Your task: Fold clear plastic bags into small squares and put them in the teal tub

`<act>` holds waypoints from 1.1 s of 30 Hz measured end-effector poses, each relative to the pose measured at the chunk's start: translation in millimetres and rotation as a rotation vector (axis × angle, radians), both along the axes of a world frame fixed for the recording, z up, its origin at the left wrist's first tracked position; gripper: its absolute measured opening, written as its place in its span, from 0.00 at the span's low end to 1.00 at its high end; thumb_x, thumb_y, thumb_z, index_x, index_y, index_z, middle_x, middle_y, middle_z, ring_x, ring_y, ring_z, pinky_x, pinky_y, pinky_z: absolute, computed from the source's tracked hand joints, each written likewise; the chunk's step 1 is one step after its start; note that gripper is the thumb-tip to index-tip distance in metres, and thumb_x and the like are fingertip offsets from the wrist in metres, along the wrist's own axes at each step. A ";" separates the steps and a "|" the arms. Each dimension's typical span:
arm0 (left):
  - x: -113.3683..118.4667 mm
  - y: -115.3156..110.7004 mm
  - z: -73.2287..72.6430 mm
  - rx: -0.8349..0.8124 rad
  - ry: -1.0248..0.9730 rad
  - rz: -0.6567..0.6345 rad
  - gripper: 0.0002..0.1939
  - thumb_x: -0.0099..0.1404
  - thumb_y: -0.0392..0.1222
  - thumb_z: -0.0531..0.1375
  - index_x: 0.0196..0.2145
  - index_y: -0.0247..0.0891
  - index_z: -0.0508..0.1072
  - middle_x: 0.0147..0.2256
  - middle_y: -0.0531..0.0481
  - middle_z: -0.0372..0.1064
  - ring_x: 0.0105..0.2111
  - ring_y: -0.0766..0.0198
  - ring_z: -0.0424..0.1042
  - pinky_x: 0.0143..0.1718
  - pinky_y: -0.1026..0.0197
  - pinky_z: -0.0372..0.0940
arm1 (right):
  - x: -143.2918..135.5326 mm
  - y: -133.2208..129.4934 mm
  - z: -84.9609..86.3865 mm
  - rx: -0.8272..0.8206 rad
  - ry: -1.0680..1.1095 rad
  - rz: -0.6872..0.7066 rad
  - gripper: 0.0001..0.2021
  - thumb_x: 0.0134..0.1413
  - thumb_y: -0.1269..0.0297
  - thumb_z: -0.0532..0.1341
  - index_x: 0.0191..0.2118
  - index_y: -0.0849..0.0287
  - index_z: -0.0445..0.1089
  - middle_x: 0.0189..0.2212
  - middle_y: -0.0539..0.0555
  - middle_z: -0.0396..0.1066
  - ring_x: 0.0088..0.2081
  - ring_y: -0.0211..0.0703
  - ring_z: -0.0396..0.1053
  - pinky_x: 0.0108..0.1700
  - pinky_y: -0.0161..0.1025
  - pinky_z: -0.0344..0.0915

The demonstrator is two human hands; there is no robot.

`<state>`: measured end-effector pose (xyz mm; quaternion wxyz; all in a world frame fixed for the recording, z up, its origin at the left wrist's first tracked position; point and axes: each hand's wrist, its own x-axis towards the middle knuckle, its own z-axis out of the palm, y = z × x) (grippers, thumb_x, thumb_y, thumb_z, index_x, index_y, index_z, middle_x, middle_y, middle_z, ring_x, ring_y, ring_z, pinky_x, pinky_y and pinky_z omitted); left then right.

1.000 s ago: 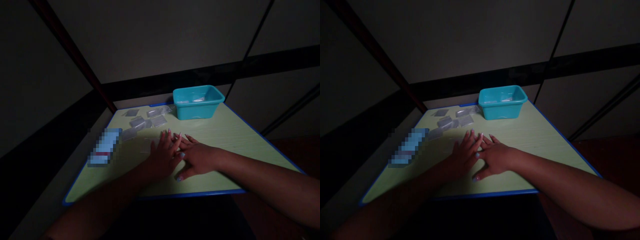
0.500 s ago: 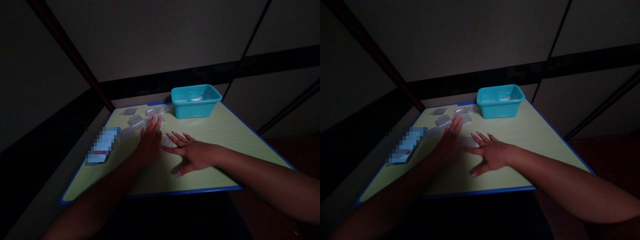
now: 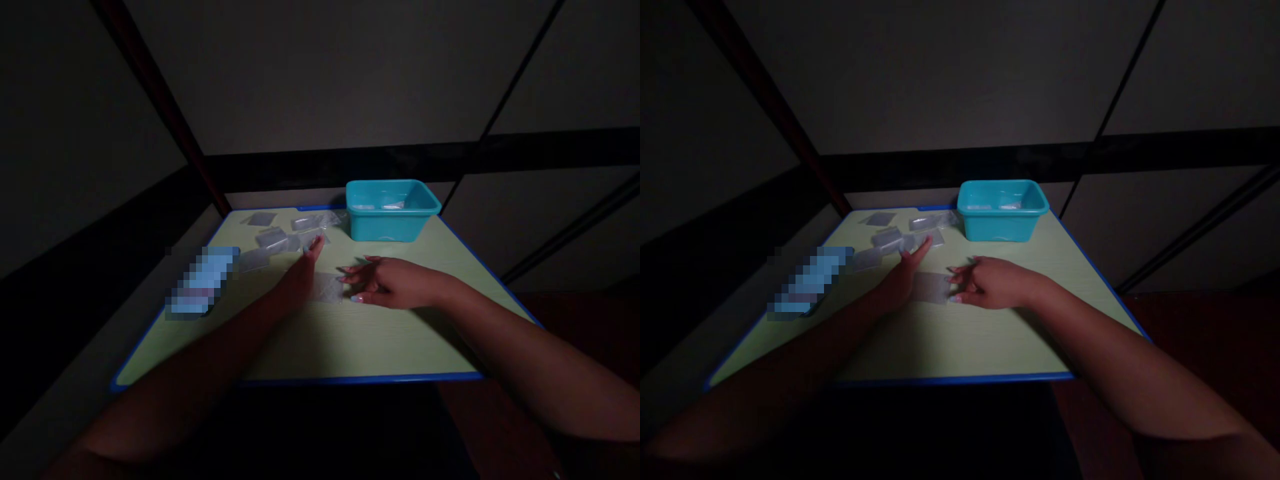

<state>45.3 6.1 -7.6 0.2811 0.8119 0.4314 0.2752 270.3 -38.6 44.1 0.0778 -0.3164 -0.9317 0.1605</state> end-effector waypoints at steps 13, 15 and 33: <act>3.4 -1.7 -0.1 -0.045 0.034 -0.051 0.43 0.68 0.59 0.25 0.65 0.23 0.50 0.66 0.38 0.41 0.66 0.54 0.40 0.65 0.52 0.39 | -15.1 -11.6 -4.4 0.125 -0.076 0.077 0.13 0.61 0.64 0.54 0.46 0.57 0.74 0.51 0.59 0.71 0.59 0.50 0.62 0.62 0.61 0.44; 3.1 -1.4 -0.5 -0.046 0.028 -0.048 0.40 0.69 0.57 0.26 0.65 0.26 0.50 0.66 0.39 0.42 0.66 0.55 0.40 0.65 0.51 0.39 | -14.6 -11.4 -3.7 0.150 -0.081 0.070 0.13 0.61 0.64 0.54 0.45 0.58 0.74 0.50 0.60 0.72 0.57 0.50 0.64 0.63 0.61 0.44; 0.5 3.7 -8.7 -0.021 0.055 -0.072 0.42 0.68 0.59 0.25 0.64 0.26 0.52 0.66 0.38 0.44 0.66 0.55 0.43 0.65 0.52 0.42 | -19.1 -10.4 -12.9 0.238 -0.117 0.050 0.13 0.61 0.64 0.54 0.45 0.59 0.74 0.53 0.61 0.70 0.57 0.50 0.63 0.62 0.59 0.46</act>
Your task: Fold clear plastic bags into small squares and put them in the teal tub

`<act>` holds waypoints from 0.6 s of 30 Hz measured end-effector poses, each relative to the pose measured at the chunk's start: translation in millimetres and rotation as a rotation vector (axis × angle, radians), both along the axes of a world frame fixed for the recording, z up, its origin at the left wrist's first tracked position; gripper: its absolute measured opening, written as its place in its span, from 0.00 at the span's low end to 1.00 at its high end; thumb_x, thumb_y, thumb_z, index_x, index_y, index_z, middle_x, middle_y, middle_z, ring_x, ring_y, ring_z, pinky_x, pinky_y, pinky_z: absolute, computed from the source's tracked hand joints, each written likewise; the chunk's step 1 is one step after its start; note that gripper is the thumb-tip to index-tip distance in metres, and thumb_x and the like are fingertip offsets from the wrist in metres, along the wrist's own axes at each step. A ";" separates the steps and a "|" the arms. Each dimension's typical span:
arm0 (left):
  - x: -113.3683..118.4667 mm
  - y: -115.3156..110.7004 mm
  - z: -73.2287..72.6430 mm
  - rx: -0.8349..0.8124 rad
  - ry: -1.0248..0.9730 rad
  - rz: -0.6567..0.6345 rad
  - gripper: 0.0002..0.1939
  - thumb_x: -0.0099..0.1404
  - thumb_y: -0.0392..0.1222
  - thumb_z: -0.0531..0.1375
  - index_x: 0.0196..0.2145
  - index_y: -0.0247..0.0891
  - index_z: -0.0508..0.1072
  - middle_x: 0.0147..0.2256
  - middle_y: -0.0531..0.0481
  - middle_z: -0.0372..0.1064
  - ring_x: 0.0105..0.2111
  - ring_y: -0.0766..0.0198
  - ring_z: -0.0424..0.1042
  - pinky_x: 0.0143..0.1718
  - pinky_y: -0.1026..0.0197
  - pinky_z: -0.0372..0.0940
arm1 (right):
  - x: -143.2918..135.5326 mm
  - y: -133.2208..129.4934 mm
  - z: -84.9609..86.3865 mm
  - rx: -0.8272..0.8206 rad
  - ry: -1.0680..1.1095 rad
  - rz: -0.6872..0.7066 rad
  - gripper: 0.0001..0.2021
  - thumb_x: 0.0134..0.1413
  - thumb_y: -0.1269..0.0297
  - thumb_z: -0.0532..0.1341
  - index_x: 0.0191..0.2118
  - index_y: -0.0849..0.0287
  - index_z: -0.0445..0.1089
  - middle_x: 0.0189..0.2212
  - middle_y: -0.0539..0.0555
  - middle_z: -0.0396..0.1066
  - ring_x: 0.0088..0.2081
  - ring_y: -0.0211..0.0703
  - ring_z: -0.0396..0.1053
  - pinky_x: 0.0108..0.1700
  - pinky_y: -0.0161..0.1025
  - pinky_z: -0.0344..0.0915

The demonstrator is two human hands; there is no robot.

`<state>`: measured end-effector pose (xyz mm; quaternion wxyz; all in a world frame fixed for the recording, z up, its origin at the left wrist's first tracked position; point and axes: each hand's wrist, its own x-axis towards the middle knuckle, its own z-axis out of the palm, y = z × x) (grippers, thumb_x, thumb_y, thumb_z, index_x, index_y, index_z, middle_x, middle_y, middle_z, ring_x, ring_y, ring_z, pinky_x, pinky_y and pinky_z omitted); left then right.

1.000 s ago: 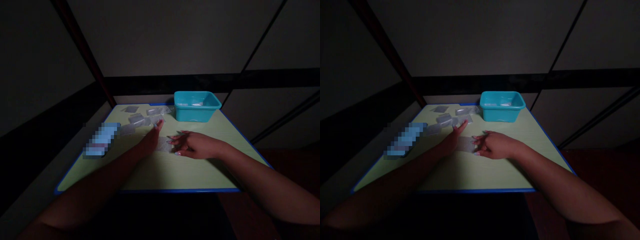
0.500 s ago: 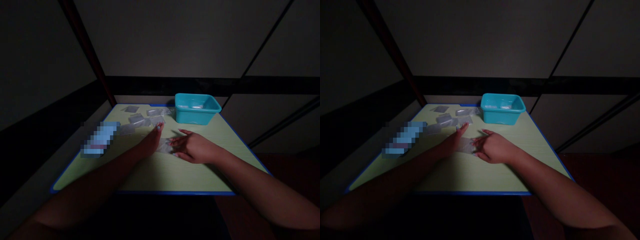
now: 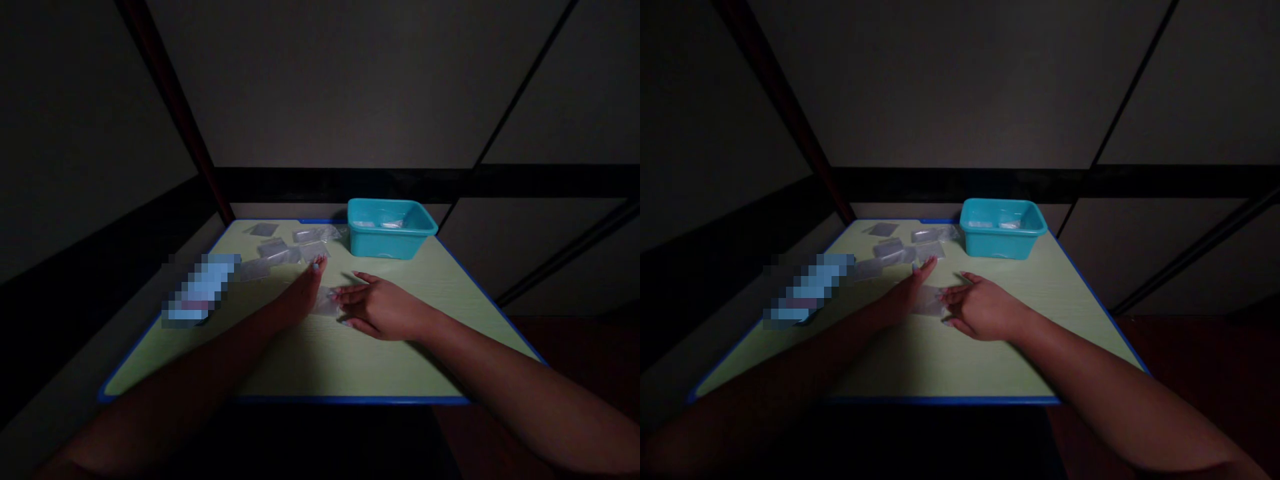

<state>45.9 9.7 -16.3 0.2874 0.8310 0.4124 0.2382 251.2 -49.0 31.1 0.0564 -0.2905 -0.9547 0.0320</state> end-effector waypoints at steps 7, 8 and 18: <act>1.2 -9.2 12.3 0.027 0.045 -0.065 0.38 0.69 0.61 0.31 0.64 0.33 0.55 0.64 0.40 0.49 0.64 0.55 0.49 0.64 0.48 0.46 | -0.2 2.3 -4.0 -0.061 0.106 -0.010 0.12 0.61 0.64 0.55 0.45 0.58 0.73 0.52 0.59 0.71 0.58 0.48 0.63 0.63 0.57 0.45; 0.4 -11.3 14.5 0.032 0.070 -0.120 0.36 0.69 0.60 0.34 0.64 0.34 0.55 0.64 0.41 0.50 0.64 0.54 0.50 0.64 0.46 0.46 | 0.0 3.5 -4.3 -0.071 0.131 -0.014 0.12 0.61 0.64 0.55 0.45 0.58 0.73 0.51 0.59 0.71 0.58 0.48 0.63 0.63 0.57 0.45; -2.5 -13.9 18.0 0.033 0.031 -0.222 0.30 0.62 0.46 0.55 0.60 0.35 0.61 0.60 0.40 0.61 0.58 0.52 0.62 0.58 0.50 0.56 | 9.1 18.6 0.9 -0.345 0.638 -0.069 0.19 0.63 0.57 0.53 0.28 0.62 0.73 0.37 0.59 0.76 0.40 0.44 0.73 0.45 0.40 0.66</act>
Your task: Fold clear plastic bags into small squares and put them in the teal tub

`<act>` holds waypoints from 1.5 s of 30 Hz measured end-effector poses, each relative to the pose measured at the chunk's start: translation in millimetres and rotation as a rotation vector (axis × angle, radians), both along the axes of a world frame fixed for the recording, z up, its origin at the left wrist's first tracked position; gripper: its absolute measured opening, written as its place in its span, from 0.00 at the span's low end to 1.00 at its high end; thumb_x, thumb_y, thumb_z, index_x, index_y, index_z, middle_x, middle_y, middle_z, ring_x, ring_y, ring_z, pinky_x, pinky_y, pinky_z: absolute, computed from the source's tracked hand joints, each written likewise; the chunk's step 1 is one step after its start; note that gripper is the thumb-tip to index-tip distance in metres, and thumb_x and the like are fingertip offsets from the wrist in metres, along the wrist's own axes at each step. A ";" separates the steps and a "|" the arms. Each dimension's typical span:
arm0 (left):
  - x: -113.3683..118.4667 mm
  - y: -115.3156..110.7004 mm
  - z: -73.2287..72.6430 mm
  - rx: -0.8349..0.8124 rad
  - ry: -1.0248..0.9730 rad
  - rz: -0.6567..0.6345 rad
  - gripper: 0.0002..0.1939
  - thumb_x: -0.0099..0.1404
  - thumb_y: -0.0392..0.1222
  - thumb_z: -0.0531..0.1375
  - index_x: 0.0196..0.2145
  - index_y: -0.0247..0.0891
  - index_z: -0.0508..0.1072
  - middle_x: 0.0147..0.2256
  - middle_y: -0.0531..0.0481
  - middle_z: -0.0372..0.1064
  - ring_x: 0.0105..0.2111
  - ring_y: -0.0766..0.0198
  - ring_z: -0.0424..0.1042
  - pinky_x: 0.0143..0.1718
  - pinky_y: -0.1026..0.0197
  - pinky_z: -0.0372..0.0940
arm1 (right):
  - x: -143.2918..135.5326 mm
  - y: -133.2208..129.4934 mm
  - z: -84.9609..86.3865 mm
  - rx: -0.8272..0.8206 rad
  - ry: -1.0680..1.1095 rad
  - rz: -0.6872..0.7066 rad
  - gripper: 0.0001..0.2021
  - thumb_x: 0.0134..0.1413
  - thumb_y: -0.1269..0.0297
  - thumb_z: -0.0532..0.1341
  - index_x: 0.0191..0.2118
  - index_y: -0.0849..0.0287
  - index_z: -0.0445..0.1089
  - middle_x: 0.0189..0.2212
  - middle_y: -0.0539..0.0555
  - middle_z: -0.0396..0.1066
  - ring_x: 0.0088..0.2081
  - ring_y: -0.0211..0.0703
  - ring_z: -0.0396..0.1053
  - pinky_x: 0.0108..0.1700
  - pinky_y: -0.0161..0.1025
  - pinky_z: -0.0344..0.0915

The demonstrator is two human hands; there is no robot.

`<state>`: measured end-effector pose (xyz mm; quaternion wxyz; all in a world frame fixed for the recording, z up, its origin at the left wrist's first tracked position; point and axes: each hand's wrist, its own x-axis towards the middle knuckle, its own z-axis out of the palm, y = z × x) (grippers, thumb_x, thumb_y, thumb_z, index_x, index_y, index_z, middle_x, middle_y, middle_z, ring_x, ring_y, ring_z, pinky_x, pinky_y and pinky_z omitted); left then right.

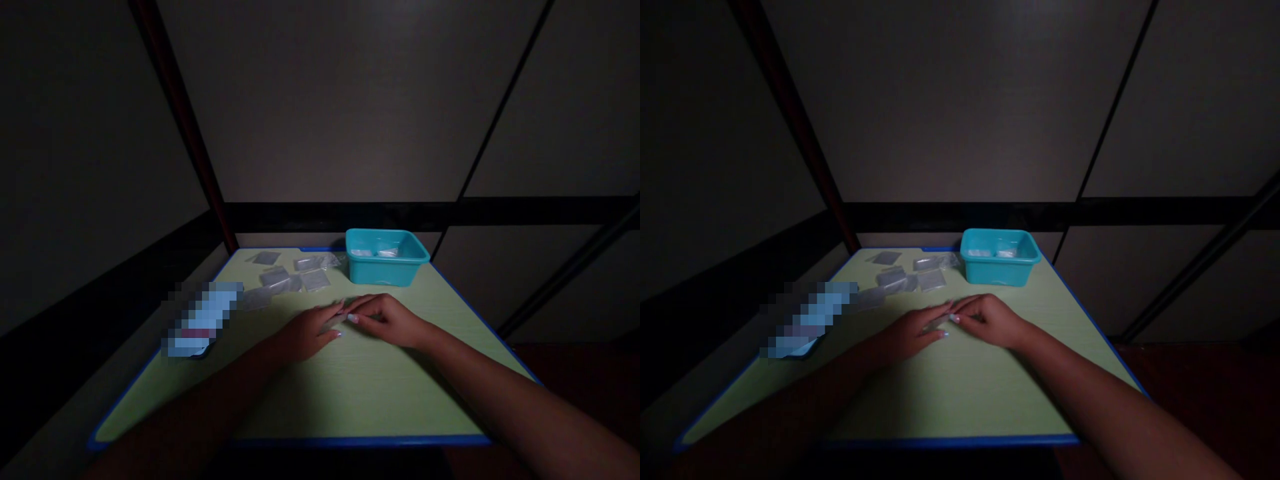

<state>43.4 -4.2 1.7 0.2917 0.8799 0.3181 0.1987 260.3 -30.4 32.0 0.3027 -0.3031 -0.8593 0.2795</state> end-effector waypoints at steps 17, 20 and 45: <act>1.1 13.1 6.8 -0.843 -0.425 0.305 0.19 0.54 0.52 0.64 0.35 0.32 0.71 0.31 0.43 0.74 0.28 0.57 0.76 0.28 0.60 0.67 | 15.4 26.9 -16.8 -0.309 0.487 -0.521 0.18 0.39 0.48 0.68 0.22 0.61 0.75 0.22 0.53 0.73 0.25 0.39 0.66 0.32 0.38 0.63; 1.6 13.1 10.3 -0.891 -0.405 0.412 0.16 0.55 0.47 0.64 0.37 0.33 0.69 0.32 0.45 0.74 0.28 0.56 0.78 0.28 0.60 0.68 | 17.6 32.4 -26.2 -0.345 0.438 -0.562 0.18 0.37 0.49 0.68 0.24 0.62 0.74 0.22 0.53 0.73 0.25 0.39 0.66 0.32 0.39 0.63; 31.4 -32.8 -13.6 0.497 0.478 0.253 0.38 0.68 0.59 0.47 0.63 0.26 0.54 0.64 0.32 0.47 0.65 0.46 0.46 0.62 0.37 0.43 | -0.3 20.9 -43.9 -0.288 0.091 -0.624 0.02 0.46 0.71 0.60 0.28 0.58 0.65 0.19 0.46 0.67 0.19 0.36 0.65 0.21 0.31 0.59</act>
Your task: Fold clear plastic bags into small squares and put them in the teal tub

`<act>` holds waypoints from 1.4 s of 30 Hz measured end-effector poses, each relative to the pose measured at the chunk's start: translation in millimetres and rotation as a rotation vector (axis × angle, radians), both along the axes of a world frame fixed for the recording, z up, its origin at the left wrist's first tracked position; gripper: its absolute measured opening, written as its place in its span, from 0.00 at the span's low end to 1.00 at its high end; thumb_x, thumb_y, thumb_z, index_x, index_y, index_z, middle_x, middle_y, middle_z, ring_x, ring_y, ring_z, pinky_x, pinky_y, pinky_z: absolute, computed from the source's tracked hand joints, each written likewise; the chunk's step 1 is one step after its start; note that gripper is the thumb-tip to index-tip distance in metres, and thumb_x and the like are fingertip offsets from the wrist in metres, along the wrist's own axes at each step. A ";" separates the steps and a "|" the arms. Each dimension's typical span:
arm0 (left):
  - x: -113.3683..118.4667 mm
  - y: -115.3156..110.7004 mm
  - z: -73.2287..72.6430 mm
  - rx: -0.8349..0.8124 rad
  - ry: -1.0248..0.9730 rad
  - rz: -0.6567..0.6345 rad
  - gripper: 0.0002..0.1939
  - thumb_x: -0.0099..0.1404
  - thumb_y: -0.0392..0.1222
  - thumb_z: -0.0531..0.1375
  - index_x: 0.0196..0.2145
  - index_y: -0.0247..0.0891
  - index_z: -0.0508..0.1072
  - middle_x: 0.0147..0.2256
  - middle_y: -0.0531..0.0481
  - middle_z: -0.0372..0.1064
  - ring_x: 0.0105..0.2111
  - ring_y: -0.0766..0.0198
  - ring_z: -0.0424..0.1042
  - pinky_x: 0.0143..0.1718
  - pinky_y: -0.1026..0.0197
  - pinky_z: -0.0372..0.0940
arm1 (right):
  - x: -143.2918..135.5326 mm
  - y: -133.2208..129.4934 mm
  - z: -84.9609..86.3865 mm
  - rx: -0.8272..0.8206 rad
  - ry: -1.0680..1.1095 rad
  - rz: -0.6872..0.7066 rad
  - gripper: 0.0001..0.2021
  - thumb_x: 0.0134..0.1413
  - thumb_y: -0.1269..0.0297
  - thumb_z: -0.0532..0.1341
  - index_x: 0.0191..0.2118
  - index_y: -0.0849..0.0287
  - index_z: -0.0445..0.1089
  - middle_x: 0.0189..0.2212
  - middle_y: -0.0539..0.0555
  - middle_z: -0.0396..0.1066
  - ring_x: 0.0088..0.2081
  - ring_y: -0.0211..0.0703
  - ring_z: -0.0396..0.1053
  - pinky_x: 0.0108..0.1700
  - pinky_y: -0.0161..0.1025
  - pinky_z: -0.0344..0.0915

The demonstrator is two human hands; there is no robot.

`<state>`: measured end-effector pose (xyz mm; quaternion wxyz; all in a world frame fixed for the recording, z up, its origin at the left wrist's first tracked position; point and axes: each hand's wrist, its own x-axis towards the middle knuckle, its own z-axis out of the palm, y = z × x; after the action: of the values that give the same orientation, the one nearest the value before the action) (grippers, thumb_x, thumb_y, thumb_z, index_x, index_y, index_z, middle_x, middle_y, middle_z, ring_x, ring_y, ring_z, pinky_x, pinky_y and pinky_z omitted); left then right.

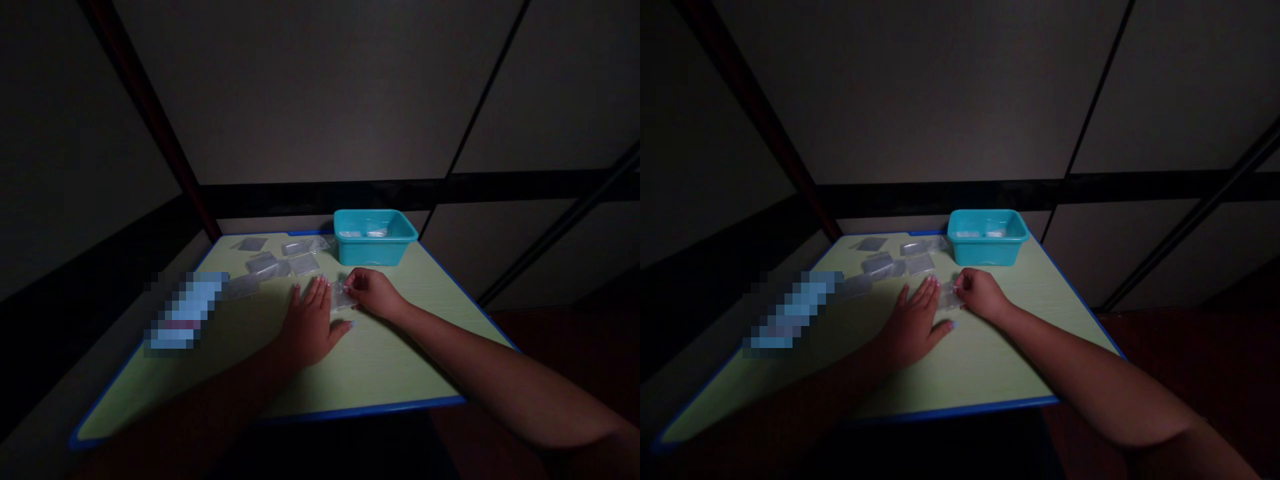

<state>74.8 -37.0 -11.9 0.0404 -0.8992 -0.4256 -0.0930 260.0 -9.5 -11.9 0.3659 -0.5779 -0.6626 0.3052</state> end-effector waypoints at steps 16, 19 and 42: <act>-24.3 29.6 26.6 -0.217 -0.050 -0.084 0.19 0.66 0.37 0.56 0.54 0.34 0.69 0.56 0.39 0.65 0.59 0.53 0.62 0.59 0.50 0.56 | 3.4 -4.3 12.8 0.078 -0.300 -0.031 0.03 0.53 0.66 0.59 0.33 0.59 0.68 0.21 0.48 0.66 0.23 0.37 0.61 0.26 0.34 0.50; -26.4 31.7 26.1 -0.273 -0.084 -0.050 0.20 0.65 0.39 0.56 0.55 0.34 0.69 0.57 0.40 0.64 0.59 0.53 0.62 0.58 0.51 0.56 | 4.2 -7.1 17.6 0.272 -0.381 0.017 0.07 0.56 0.64 0.59 0.37 0.61 0.70 0.30 0.54 0.69 0.30 0.40 0.64 0.32 0.35 0.56; -43.2 54.1 33.9 -0.374 -0.366 -0.217 0.16 0.60 0.41 0.59 0.44 0.32 0.74 0.37 0.48 0.70 0.35 0.61 0.69 0.40 0.61 0.63 | -1.2 -10.5 13.5 0.452 -0.540 0.371 0.06 0.53 0.67 0.62 0.36 0.61 0.73 0.33 0.58 0.73 0.38 0.47 0.68 0.41 0.41 0.59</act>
<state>31.5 17.0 22.0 -0.2138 -0.8997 -0.3366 -0.1777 258.7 -20.0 1.6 0.2352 -0.4129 -0.8785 0.0494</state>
